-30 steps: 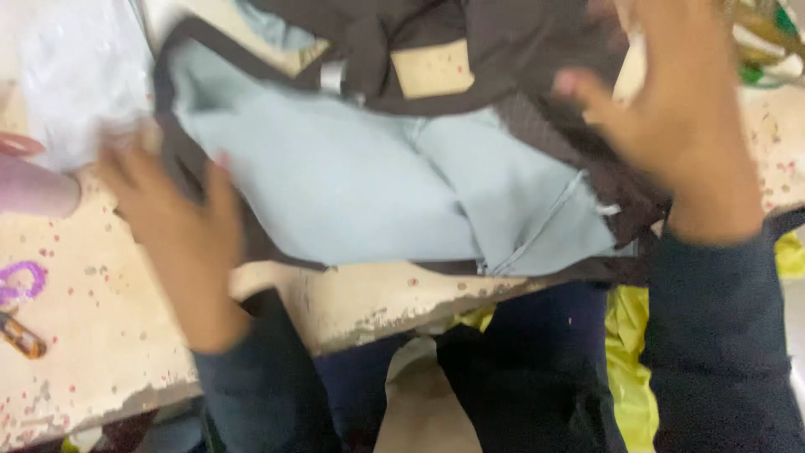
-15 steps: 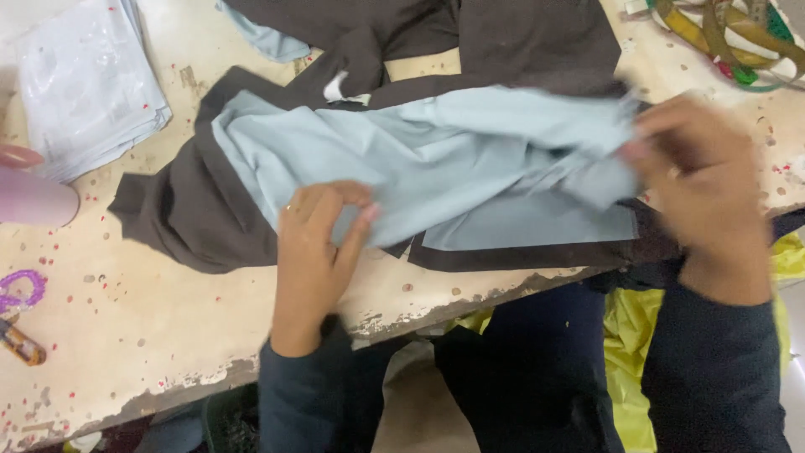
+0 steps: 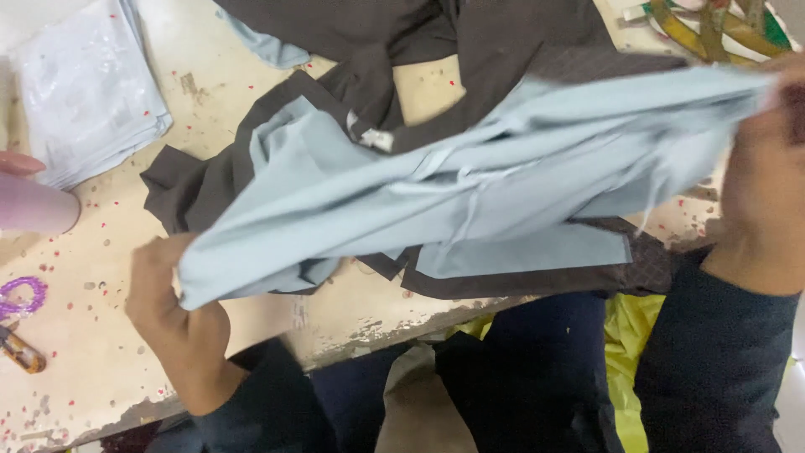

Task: Inspecting a garment for quality by checking labels and seam strength, then marking it with a sticker.

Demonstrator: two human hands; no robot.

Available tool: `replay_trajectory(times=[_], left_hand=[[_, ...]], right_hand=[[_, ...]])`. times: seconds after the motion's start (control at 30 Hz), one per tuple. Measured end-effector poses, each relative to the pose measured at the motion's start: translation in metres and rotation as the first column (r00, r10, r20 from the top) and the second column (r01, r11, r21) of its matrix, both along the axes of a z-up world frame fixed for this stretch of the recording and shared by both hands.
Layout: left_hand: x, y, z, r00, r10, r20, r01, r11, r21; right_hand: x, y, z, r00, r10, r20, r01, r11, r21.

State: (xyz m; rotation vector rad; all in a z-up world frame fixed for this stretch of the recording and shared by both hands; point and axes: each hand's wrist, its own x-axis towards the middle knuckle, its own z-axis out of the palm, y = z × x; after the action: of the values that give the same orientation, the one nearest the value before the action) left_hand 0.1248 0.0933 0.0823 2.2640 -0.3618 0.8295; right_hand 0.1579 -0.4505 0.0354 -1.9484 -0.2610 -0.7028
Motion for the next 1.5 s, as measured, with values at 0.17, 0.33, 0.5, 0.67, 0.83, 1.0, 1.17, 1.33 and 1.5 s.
replay_trajectory(times=[0.17,0.33,0.5,0.67,0.83,1.0,1.17,1.33,1.5], left_hand=[[-0.012,0.031,-0.032,0.904,-0.044,-0.425,0.151,0.963,0.221],[-0.045,-0.028,0.017,0.874,-0.052,-0.483,0.157,0.971,0.179],[-0.032,-0.091,0.024,0.792,-0.462,-0.4,0.518,0.855,0.038],[-0.011,-0.127,-0.011,0.797,-0.476,-0.372,0.56,0.813,0.159],[-0.006,-0.117,-0.019,0.856,-0.382,-0.348,0.483,0.831,0.276],[-0.009,-0.098,-0.001,0.877,-0.323,-0.357,0.421,0.874,0.242],[-0.014,-0.086,0.014,0.862,-0.343,-0.374,0.406,0.908,0.104],[-0.019,-0.081,0.015,0.822,-0.473,-0.317,0.495,0.869,-0.012],[-0.03,-0.073,-0.001,0.773,-0.439,-0.459,0.518,0.854,0.057]], right_hand=[[-0.015,0.014,0.018,0.825,-0.108,-0.554,-0.247,0.813,-0.527],[-0.058,0.065,0.055,0.987,-0.106,-0.12,0.023,0.837,-0.547],[-0.066,0.112,0.069,0.985,0.142,-0.101,-0.173,0.747,-0.641],[-0.046,0.14,0.051,0.946,0.326,0.005,-0.179,0.531,-0.828],[-0.037,0.121,0.033,0.962,0.239,-0.132,-0.253,0.604,-0.756],[-0.034,0.113,0.043,0.943,0.254,-0.217,-0.333,0.758,-0.56],[-0.036,0.104,0.048,0.912,0.257,-0.321,-0.381,0.82,-0.428],[-0.04,0.108,0.05,0.946,0.253,-0.202,-0.321,0.813,-0.485],[-0.065,0.108,0.033,0.949,0.306,-0.081,-0.277,0.681,-0.678]])
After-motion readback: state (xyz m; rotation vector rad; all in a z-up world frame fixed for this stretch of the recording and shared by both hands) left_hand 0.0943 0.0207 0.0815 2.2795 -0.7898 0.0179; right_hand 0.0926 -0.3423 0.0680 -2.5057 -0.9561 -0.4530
